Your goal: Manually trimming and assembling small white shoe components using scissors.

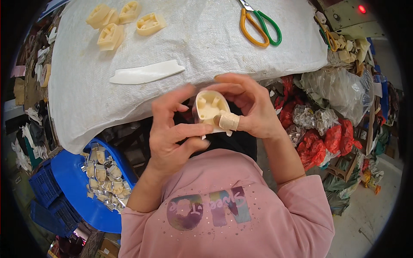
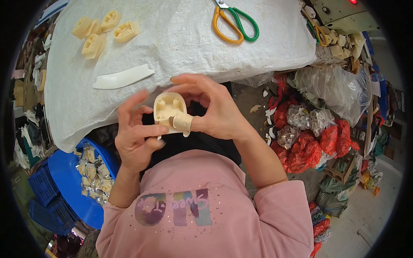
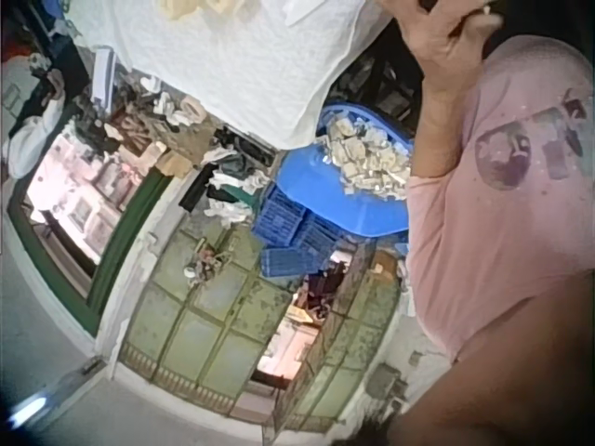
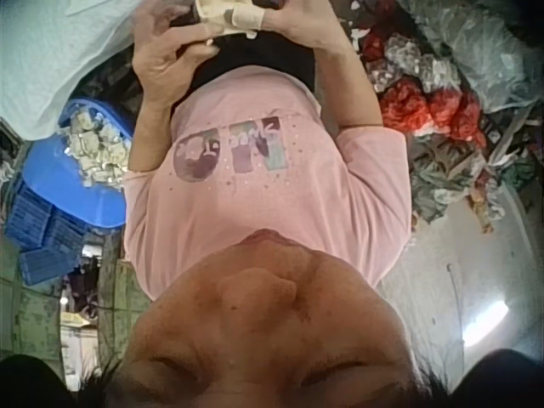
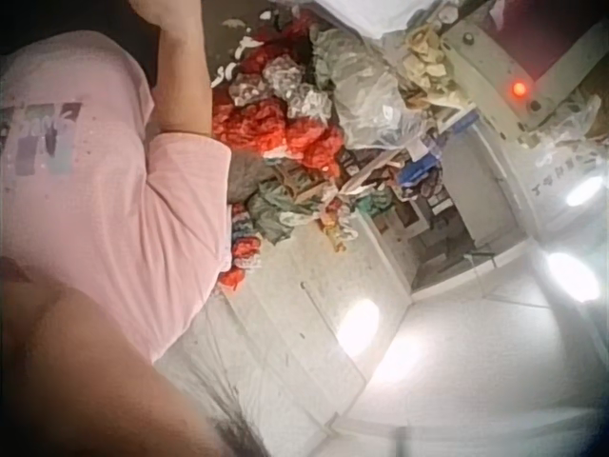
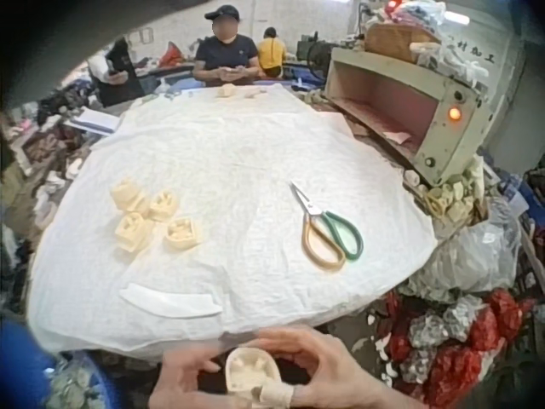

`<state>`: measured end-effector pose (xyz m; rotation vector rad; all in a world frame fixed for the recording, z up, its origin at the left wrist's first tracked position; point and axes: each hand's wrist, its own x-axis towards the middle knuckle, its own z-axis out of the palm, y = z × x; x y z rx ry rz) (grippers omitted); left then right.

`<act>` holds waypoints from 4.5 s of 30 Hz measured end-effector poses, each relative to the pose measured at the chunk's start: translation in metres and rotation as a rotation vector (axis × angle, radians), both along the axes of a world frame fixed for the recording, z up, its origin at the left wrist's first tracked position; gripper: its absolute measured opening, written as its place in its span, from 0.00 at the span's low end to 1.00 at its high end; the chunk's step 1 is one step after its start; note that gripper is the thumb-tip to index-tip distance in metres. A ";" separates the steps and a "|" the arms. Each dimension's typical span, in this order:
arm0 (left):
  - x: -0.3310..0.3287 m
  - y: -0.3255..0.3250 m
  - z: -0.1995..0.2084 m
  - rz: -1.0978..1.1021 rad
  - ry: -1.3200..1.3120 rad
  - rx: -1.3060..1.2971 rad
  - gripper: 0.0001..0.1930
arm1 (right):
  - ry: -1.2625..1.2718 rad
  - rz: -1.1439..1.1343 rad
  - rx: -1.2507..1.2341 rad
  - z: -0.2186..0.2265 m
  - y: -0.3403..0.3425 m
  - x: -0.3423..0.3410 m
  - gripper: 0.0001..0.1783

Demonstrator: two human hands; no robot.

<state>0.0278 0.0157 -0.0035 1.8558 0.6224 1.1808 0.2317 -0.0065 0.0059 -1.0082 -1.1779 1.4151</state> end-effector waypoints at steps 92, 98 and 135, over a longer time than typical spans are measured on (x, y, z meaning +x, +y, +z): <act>0.008 0.004 0.010 0.175 0.296 -0.258 0.31 | -0.069 -0.110 -0.068 -0.006 0.012 -0.012 0.17; 0.008 0.007 0.018 0.142 0.390 0.035 0.30 | 0.114 0.097 -0.320 -0.010 0.024 -0.005 0.12; 0.032 0.002 0.000 0.547 0.304 0.306 0.31 | -0.159 -0.382 0.041 -0.012 -0.007 -0.067 0.22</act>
